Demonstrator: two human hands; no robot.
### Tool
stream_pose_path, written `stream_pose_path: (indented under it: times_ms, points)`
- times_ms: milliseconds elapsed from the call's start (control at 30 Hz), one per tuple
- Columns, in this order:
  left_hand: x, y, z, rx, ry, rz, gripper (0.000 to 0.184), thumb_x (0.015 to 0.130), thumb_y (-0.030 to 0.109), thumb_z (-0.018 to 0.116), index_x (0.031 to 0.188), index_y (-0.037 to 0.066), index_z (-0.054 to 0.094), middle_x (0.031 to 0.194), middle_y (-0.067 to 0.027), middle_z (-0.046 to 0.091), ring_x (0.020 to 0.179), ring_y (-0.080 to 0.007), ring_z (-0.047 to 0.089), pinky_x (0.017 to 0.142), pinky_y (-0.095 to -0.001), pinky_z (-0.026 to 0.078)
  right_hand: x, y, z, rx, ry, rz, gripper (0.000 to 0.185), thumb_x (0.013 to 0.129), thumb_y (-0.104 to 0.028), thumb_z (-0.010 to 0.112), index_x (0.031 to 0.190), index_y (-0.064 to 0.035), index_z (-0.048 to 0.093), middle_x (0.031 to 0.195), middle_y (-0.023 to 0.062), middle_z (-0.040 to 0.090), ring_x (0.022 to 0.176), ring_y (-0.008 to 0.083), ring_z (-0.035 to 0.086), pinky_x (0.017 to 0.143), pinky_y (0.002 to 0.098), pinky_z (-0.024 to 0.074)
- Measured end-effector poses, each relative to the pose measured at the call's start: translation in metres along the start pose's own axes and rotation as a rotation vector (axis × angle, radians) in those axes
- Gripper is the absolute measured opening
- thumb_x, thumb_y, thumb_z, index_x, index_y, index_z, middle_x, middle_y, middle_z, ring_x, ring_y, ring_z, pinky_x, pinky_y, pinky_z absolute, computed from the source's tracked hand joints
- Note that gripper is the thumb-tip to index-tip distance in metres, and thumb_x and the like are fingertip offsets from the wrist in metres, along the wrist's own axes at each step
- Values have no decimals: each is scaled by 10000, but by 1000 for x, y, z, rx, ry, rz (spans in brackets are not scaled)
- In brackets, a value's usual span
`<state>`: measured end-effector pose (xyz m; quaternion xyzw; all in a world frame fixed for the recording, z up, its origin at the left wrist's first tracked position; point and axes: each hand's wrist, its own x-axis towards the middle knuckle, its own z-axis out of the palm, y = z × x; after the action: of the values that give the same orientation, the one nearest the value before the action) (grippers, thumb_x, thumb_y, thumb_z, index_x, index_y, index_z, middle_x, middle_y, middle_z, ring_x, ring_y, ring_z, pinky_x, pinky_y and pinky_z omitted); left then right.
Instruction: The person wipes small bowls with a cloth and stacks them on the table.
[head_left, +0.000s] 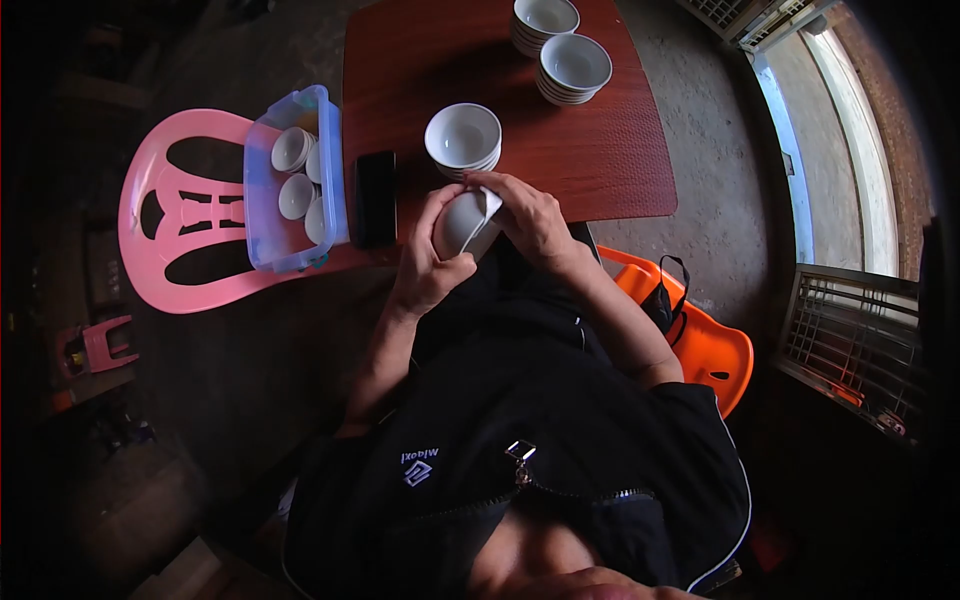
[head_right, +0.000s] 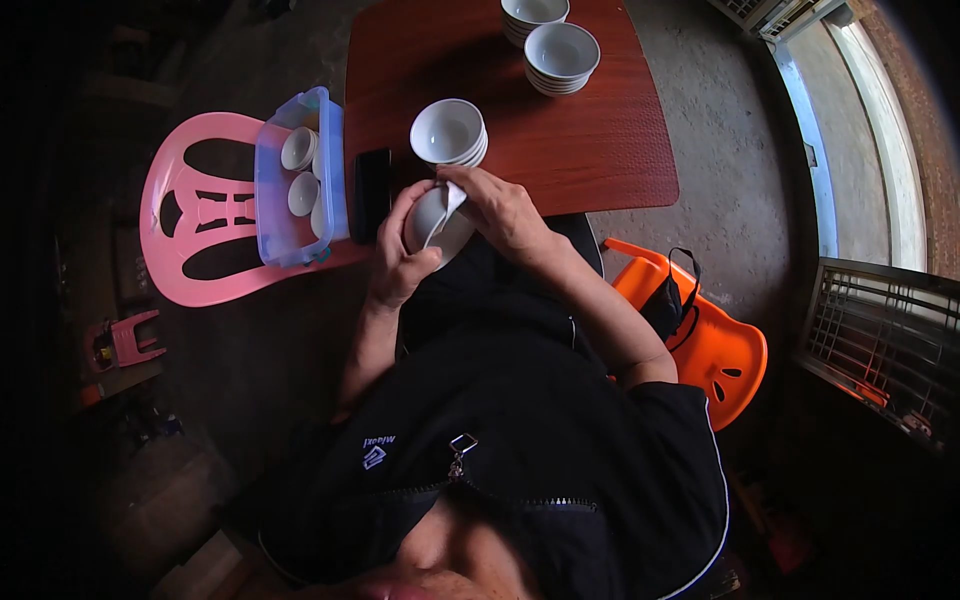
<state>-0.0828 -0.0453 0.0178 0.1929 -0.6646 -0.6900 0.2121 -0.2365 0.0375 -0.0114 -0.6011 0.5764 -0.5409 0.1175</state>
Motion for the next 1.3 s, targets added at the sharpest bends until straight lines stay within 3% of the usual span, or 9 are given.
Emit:
stream_pose_path:
  times_ms: [100, 267, 367, 500, 667, 833, 1000, 1100, 1300]
  points:
    - [4, -2, 4, -84, 28, 109, 670, 606, 60, 531, 1262, 7, 410, 1256, -97, 448, 1186, -202, 431, 1018, -344, 339, -13, 10, 27, 481, 63, 631, 248, 906, -156, 548, 1077, 22, 572, 877, 112, 648, 776, 157, 619, 684, 300, 510]
    - [3, -3, 8, -106, 84, 140, 695, 685, 125, 630, 1319, 9, 370, 1283, -107, 442, 1202, -213, 423, 1050, -342, 312, -23, 13, 29, 453, 24, 775, 277, 920, -194, 546, 1051, 49, 571, 793, 134, 653, 713, 155, 633, 648, 311, 508]
    - [-1, -13, -15, -86, -15, -156, 677, 682, 127, 652, 1295, -4, 398, 1230, -114, 473, 1149, -194, 455, 1005, -331, 349, -12, 3, 4, -243, -124, 156, 302, 815, -69, 598, 1096, 10, 523, 954, 169, 645, 796, 315, 657, 658, 359, 543]
    - [0, 1, -13, -2, -65, -321, 622, 639, 76, 593, 1237, 17, 435, 1181, -99, 479, 1094, -181, 468, 967, -329, 371, 3, 9, 2, -317, -53, -364, 345, 786, -31, 592, 1117, 17, 510, 985, 167, 620, 848, 301, 650, 671, 364, 547]
    - [3, -10, 0, -124, 77, -3, 675, 609, 49, 553, 1266, 30, 399, 1172, -87, 471, 1116, -188, 457, 991, -335, 359, -8, 3, 22, 204, 72, 547, 182, 906, -93, 520, 1049, 12, 560, 836, 187, 644, 766, 300, 656, 669, 359, 510]
    - [4, -5, 1, -28, 62, 36, 690, 673, 83, 665, 1299, 22, 379, 1248, -105, 461, 1174, -196, 438, 1011, -346, 353, -6, 4, 13, 141, -54, 703, 200, 912, -147, 534, 985, 36, 567, 744, 175, 629, 673, 282, 644, 587, 355, 503]
    - [4, -6, -9, 23, -10, -241, 589, 676, 77, 628, 1230, -13, 452, 1130, -111, 532, 1048, -190, 520, 912, -319, 427, 5, 7, 5, -352, -40, -324, 245, 796, -49, 590, 1018, 12, 506, 840, 142, 614, 710, 298, 645, 585, 368, 532]
    - [4, -9, -3, 3, 85, -105, 608, 644, 70, 566, 1233, 0, 431, 1148, -113, 506, 1072, -189, 491, 954, -311, 388, 2, 11, 1, -227, -181, 86, 298, 812, -70, 580, 1089, 10, 503, 846, 151, 622, 737, 317, 643, 653, 367, 535]
    - [6, -18, 3, -20, 132, 138, 696, 596, 50, 544, 1274, 19, 390, 1259, -107, 447, 1187, -224, 425, 1033, -356, 326, -16, 16, 36, 991, -13, 932, 283, 943, -214, 480, 1042, 34, 572, 820, 91, 646, 756, 162, 617, 630, 307, 515]
